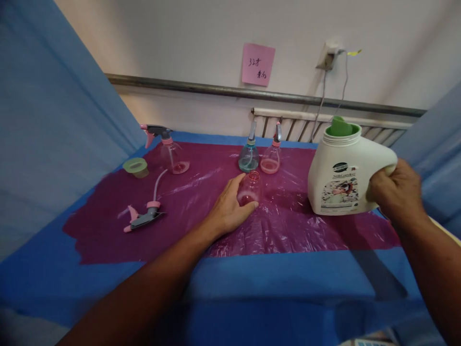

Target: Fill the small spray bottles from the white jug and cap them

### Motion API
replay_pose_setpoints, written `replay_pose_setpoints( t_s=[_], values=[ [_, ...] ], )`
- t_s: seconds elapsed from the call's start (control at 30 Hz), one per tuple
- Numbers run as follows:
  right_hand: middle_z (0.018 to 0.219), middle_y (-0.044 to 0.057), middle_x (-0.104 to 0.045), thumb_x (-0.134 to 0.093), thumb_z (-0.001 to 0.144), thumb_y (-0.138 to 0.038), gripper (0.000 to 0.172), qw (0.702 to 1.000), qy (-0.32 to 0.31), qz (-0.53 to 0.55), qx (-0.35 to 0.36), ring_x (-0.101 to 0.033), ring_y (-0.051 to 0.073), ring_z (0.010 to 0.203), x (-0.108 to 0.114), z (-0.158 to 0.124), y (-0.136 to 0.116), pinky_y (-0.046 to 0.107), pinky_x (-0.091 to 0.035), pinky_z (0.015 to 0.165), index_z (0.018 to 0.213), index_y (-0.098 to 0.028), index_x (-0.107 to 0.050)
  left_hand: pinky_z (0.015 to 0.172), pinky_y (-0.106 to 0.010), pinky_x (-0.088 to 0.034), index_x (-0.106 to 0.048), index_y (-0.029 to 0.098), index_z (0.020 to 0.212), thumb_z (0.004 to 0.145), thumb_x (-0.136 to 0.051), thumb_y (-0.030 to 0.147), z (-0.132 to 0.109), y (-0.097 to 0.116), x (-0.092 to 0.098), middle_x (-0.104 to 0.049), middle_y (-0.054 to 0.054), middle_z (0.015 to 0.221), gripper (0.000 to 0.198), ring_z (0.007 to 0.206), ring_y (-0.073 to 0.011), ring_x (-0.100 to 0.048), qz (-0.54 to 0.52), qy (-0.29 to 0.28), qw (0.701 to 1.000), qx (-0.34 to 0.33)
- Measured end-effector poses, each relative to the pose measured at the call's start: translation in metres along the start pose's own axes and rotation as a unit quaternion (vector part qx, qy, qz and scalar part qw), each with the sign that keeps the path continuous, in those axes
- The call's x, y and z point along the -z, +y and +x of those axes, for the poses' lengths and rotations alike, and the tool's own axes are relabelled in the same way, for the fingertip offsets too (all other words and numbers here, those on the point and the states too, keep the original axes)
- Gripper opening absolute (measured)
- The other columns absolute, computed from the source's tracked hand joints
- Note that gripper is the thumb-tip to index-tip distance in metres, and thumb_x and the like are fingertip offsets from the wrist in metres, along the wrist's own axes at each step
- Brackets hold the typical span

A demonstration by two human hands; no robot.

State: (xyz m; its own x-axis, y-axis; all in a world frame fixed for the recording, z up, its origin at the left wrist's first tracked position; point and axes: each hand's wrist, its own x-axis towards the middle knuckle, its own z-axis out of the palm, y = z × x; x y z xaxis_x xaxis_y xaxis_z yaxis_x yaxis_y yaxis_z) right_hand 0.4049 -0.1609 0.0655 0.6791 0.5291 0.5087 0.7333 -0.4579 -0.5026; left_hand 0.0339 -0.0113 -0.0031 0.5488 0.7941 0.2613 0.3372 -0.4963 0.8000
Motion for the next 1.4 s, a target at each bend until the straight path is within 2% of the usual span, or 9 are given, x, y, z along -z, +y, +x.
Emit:
replay_pose_setpoints(
  t_s=[0.1,0.23,0.4,0.6,0.77,0.93,1.07,1.2,1.4],
  values=[
    [0.069,0.003,-0.058,-0.058,0.067,-0.036,0.023,0.996,0.005,0.062,-0.066,-0.052,0.019,0.063,0.016,0.001,-0.03,0.036,-0.044,0.061,0.084,-0.023,-0.067,0.138,-0.056,-0.042,-0.042,0.025,0.171,0.093,-0.082,0.035,0.0,0.0,0.0,-0.053,-0.017,0.172,0.088,0.162,-0.0361,-0.052,0.002,0.0,1.0,-0.005],
    [0.075,0.004,-0.06,-0.056,0.064,-0.043,0.032,1.0,-0.021,0.007,0.0,-0.056,0.023,0.073,0.028,0.007,-0.051,0.039,-0.045,0.069,0.087,-0.024,-0.067,0.139,-0.057,-0.04,-0.041,0.031,0.173,0.094,-0.081,0.034,0.0,0.001,0.001,-0.051,-0.014,0.174,0.089,0.163,-0.0351,-0.051,0.006,0.006,1.0,-0.012],
    [0.077,0.006,-0.067,-0.051,0.063,-0.046,0.038,0.991,-0.076,-0.089,0.066,-0.062,0.026,0.074,0.031,0.017,-0.058,0.038,-0.044,0.069,0.09,-0.026,-0.068,0.139,-0.057,-0.038,-0.043,0.027,0.172,0.093,-0.08,0.034,-0.001,0.003,0.003,-0.052,-0.014,0.174,0.087,0.164,-0.0349,-0.05,0.014,0.014,1.0,-0.024],
    [0.084,0.009,-0.074,-0.05,0.076,-0.055,0.049,0.962,-0.102,-0.22,0.129,-0.059,0.026,0.071,0.029,0.026,-0.061,0.037,-0.039,0.067,0.107,-0.027,-0.077,0.134,-0.06,-0.044,-0.046,0.027,0.167,0.091,-0.084,0.033,-0.001,0.005,0.002,-0.058,-0.015,0.169,0.085,0.157,-0.0367,-0.056,0.023,0.028,0.999,0.007],
    [0.096,0.011,-0.082,-0.055,0.086,-0.052,0.045,0.94,-0.123,-0.288,0.138,-0.063,0.028,0.076,0.031,0.035,-0.064,0.036,-0.039,0.068,0.114,-0.028,-0.08,0.133,-0.058,-0.046,-0.051,0.025,0.163,0.091,-0.083,0.032,-0.002,0.007,0.002,-0.06,-0.014,0.166,0.079,0.155,-0.0372,-0.057,0.045,0.024,0.999,-0.009],
    [0.111,0.012,-0.085,-0.057,0.094,-0.052,0.044,0.931,-0.123,-0.308,0.155,-0.067,0.027,0.081,0.035,0.039,-0.067,0.037,-0.037,0.069,0.124,-0.03,-0.081,0.134,-0.059,-0.044,-0.051,0.026,0.163,0.091,-0.082,0.032,-0.001,0.008,0.002,-0.059,-0.012,0.168,0.079,0.157,-0.0372,-0.055,0.061,0.021,0.998,-0.026],
    [0.11,0.012,-0.085,-0.066,0.093,-0.045,0.035,0.92,-0.121,-0.326,0.179,-0.061,0.025,0.075,0.041,0.04,-0.074,0.038,-0.033,0.068,0.12,-0.03,-0.082,0.134,-0.057,-0.044,-0.051,0.023,0.164,0.092,-0.082,0.031,-0.001,0.006,0.001,-0.059,-0.013,0.168,0.079,0.157,-0.0363,-0.055,0.069,0.02,0.997,-0.04],
    [0.106,0.011,-0.084,-0.074,0.089,-0.038,0.033,0.911,-0.124,-0.351,0.178,-0.052,0.022,0.068,0.047,0.04,-0.086,0.037,-0.029,0.066,0.12,-0.031,-0.082,0.135,-0.057,-0.043,-0.051,0.025,0.165,0.092,-0.082,0.031,-0.002,0.006,0.001,-0.058,-0.013,0.17,0.08,0.158,-0.0358,-0.054,0.072,0.014,0.996,-0.046],
    [0.105,0.009,-0.084,-0.076,0.087,-0.039,0.031,0.897,-0.103,-0.367,0.223,-0.056,0.022,0.07,0.056,0.043,-0.094,0.035,-0.025,0.064,0.116,-0.031,-0.081,0.135,-0.057,-0.043,-0.05,0.024,0.166,0.092,-0.083,0.03,-0.001,0.006,0.001,-0.058,-0.013,0.169,0.082,0.159,-0.0364,-0.053,0.071,0.008,0.996,-0.048]
  ],
)
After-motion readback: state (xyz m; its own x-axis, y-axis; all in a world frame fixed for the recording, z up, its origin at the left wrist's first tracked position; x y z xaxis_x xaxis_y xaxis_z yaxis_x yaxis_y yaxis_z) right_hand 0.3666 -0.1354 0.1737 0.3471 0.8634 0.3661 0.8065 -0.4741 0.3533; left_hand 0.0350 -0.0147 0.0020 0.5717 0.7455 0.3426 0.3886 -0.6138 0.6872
